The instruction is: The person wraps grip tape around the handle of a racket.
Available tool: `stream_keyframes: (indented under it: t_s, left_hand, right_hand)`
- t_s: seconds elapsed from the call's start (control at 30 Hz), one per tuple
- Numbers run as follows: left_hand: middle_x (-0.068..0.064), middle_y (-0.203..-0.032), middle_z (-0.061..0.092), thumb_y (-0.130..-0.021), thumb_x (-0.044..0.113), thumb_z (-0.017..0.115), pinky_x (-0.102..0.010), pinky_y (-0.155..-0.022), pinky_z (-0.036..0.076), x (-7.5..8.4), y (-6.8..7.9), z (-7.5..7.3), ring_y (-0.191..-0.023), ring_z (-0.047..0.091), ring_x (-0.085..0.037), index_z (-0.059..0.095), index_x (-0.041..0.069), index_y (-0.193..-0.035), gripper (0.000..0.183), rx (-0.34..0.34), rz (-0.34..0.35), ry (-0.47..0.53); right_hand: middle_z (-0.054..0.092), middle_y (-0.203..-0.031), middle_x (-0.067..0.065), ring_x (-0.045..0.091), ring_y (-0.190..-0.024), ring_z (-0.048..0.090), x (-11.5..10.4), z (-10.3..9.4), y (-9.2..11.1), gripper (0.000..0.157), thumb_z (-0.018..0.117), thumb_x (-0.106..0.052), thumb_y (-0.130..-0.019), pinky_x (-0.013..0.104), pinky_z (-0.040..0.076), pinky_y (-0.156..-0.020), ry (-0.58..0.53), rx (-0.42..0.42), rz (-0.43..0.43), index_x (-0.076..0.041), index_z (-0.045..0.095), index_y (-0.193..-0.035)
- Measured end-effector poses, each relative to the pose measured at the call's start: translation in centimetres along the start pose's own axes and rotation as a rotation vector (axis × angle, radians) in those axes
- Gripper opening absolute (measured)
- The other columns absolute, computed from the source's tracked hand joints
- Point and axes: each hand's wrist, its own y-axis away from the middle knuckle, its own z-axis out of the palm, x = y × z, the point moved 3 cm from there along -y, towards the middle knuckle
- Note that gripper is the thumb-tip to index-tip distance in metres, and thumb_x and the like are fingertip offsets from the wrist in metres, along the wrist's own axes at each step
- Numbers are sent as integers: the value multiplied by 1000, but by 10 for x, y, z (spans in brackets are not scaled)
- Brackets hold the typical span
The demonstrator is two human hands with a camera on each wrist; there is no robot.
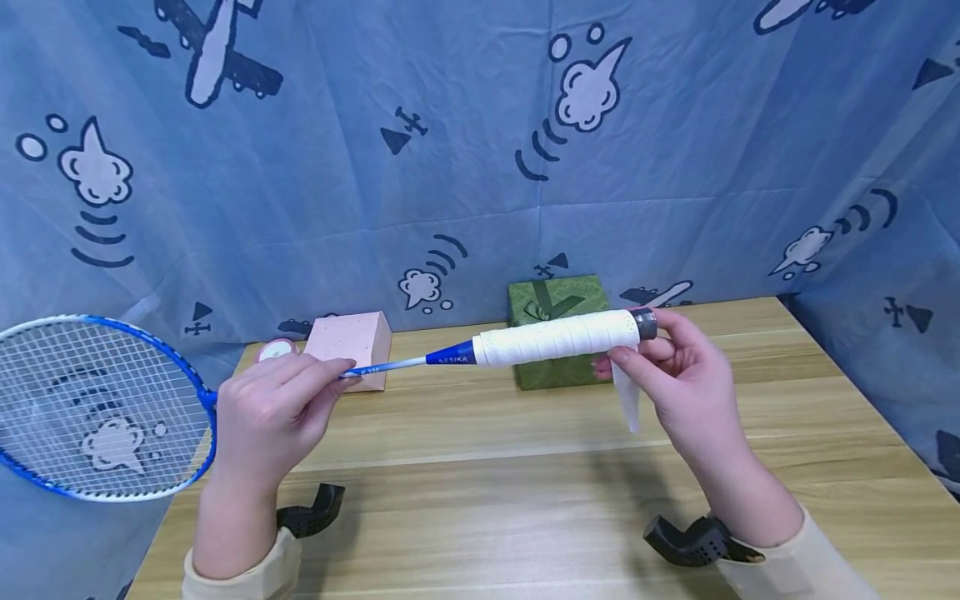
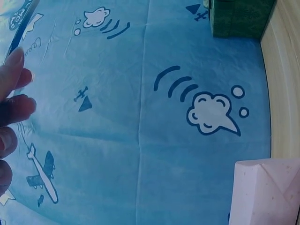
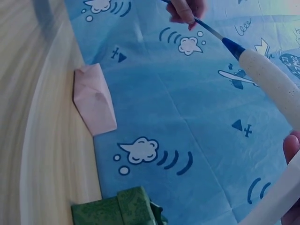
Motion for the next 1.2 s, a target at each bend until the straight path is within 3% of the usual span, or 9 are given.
stream_keyframes:
  t_s: [0.17, 0.43, 0.7, 0.8, 1.0, 1.2]
  left_hand:
    - [-6, -73, 70, -103, 24, 65, -40, -59, 48, 1, -3, 2, -59, 58, -24, 81, 5, -91, 27, 37, -8, 12]
    - [0, -66, 63, -102, 29, 65, -25, -44, 33, 2, -1, 3, -48, 44, -11, 81, 7, -88, 30, 18, 22, 18]
    - [2, -68, 68, -101, 25, 66, -25, -43, 32, 1, 3, 4, -49, 49, -10, 78, 10, -88, 23, -44, 8, 26]
    - [1, -67, 69, -102, 27, 66, -26, -42, 33, 2, 2, 5, -48, 51, -12, 80, 10, -88, 26, -27, 12, 17]
    - [-1, -68, 70, -102, 29, 66, -30, -43, 37, 4, 0, 6, -49, 57, -16, 80, 9, -88, 29, 23, 29, -15]
    - [-2, -66, 68, -103, 31, 65, -31, -46, 36, 6, 0, 8, -49, 52, -17, 79, 8, -87, 30, 26, 34, -20]
  right_hand:
    - [79, -88, 10, 21, -77, 78, -4, 1, 2, 54, 67, 8, -95, 25, 60, -82, -26, 13, -23, -4, 52, -145]
    - [79, -88, 9, 19, -75, 77, -6, 2, 4, 56, 64, 15, -93, 25, 59, -83, -63, 40, -96, 0, 51, -145]
    - [78, -86, 9, 18, -75, 77, -4, 3, 5, 54, 65, 16, -92, 25, 61, -77, -71, 73, -146, 1, 54, -142]
    - [78, -87, 10, 19, -76, 78, -5, 3, 6, 54, 64, 19, -91, 26, 61, -77, -95, 67, -174, 3, 54, -141]
    - [79, -89, 5, 16, -76, 78, -7, 4, 6, 54, 66, 19, -89, 25, 61, -77, -31, 80, -195, 5, 56, -140]
    - [78, -84, 6, 15, -72, 77, -2, 2, 5, 50, 67, 16, -90, 20, 58, -66, -11, 96, -225, 3, 59, -138]
